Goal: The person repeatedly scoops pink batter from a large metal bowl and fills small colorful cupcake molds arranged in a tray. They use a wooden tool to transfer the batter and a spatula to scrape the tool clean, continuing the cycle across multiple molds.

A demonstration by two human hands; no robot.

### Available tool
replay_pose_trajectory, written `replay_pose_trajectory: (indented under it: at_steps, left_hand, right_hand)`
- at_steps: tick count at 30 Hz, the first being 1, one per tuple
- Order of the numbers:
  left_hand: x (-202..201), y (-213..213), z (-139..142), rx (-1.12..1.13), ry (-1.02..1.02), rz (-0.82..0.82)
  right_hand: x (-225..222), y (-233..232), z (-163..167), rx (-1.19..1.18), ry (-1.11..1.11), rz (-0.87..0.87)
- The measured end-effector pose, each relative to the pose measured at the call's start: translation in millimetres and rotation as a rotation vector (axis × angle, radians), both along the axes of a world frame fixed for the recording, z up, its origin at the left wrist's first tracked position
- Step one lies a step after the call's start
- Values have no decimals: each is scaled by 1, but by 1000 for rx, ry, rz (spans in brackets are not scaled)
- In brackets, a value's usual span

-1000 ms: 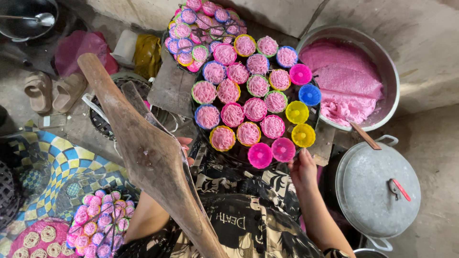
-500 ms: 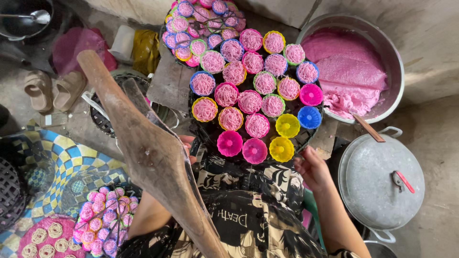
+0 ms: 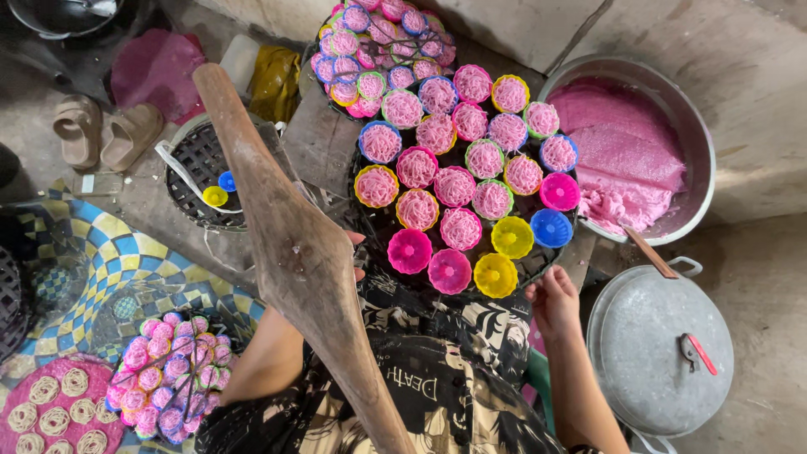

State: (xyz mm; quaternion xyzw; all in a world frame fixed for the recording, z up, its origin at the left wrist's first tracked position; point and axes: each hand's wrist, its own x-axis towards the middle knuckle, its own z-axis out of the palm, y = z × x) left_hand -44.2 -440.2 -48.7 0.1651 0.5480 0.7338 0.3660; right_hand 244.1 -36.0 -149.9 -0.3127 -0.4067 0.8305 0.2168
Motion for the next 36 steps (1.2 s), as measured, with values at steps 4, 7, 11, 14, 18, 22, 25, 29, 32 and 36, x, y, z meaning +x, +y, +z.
replay_pose_trajectory:
  at_steps: [4, 7, 11, 14, 18, 22, 25, 29, 32, 36]
  left_hand:
    - [0, 4, -4, 4, 4, 6]
    - [-3, 10, -6, -4, 14, -5]
    - [-4, 10, -5, -6, 32, -18]
    - [-7, 9, -4, 8, 41, 6]
    - [-19, 15, -1, 101, 73, 101]
    - [-24, 29, 3, 259, 82, 188]
    - [-19, 28, 6, 244, 119, 152]
    - [-16, 13, 8, 200, 144, 120]
    - [-19, 5, 8, 179, 176, 125]
    - [-25, 5, 8, 176, 259, 154]
  right_hand:
    - [8, -42, -5, -11, 63, -66]
    - [10, -75, -1, -67, 46, -96]
    - [13, -78, 38, -128, -169, -5]
    - [17, -47, 101, 397, -652, 414]
    - [-9, -33, 191, 1332, -590, 580]
    - [-108, -65, 220, 1702, -395, 455]
    - [-178, -81, 215, 1968, -197, 417]
    - [-218, -90, 198, 2050, -248, 464]
    - [-225, -90, 189, 2126, -290, 489]
    - [-226, -84, 185, 2099, -308, 526]
